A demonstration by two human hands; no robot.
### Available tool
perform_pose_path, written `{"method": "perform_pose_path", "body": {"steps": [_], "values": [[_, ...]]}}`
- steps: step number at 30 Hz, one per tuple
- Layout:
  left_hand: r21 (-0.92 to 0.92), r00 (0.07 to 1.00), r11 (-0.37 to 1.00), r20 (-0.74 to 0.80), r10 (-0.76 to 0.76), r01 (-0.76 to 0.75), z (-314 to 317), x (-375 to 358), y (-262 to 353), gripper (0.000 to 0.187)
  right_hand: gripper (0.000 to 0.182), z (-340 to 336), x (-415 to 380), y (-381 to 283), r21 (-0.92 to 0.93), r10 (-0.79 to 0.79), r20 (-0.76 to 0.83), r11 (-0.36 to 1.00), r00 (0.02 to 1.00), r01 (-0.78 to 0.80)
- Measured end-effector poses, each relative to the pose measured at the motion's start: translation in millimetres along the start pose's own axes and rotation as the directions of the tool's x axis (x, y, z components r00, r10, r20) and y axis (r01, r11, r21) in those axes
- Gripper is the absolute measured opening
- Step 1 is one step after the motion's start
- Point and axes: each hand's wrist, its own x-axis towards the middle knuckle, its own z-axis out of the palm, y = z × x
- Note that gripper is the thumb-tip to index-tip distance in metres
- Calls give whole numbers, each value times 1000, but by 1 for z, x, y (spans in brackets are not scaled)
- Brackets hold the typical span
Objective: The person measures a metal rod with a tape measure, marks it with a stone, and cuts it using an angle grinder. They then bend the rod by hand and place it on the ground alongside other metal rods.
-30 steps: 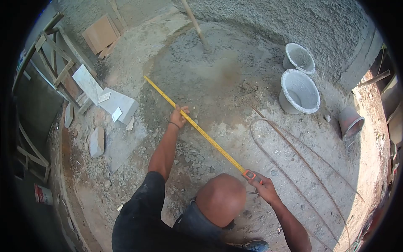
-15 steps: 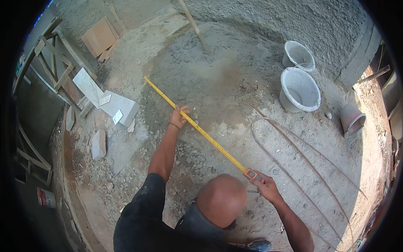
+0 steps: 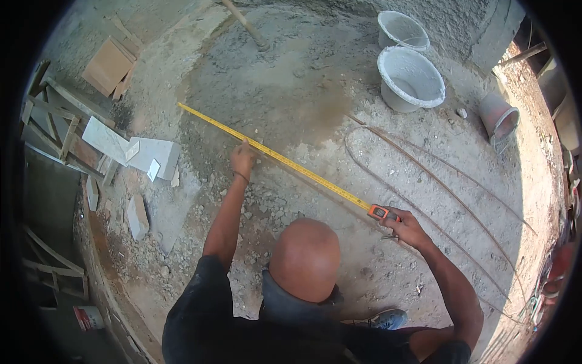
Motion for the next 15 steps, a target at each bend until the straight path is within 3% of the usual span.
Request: {"method": "perform_pose_path", "body": {"steps": [1, 2, 3, 4, 5, 6, 7, 9, 13, 15], "values": [[13, 999, 1000, 46, -12, 11, 8, -24, 9, 53, 55, -8, -3, 15, -25, -10, -6, 1000, 1000, 10], [137, 980, 979, -111, 168, -152, 7, -59, 35, 49, 56, -20, -8, 37, -50, -19, -9, 999, 1000, 18], [278, 903, 915, -236, 360, -292, 7, -89, 60, 45, 55, -33, -15, 55, -76, 24, -8, 997, 1000, -24], [284, 920, 915, -186, 346, -286, 9, -114, 72, 45, 55, -44, -25, 75, -101, 71, 0, 992, 997, -71], [331, 834, 792, -27, 552, -513, 13, -135, 84, 42, 54, -54, -39, 89, -57, 131, -8, 990, 991, -131], [324, 685, 622, 131, 717, -713, 18, -152, 93, 39, 53, -66, -54, 102, -17, 188, -15, 982, 982, -189], [302, 688, 628, 162, 708, -717, 25, -167, 100, 39, 53, -77, -68, 118, -29, 229, -18, 973, 973, -230], [29, 388, 453, 565, 728, -891, 45, -190, 111, 36, 55, -96, -96, 141, -9, 251, -66, 968, 966, -252], [-195, 223, 503, 723, 653, -842, 99, -229, 118, 32, 56, -132, -137, 225, 47, 342, -114, 940, 933, -338], [-255, 97, 421, 750, 654, -870, 125, -244, 123, 34, 57, -142, -160, 250, 49, 410, -175, 912, 895, -408]]}}
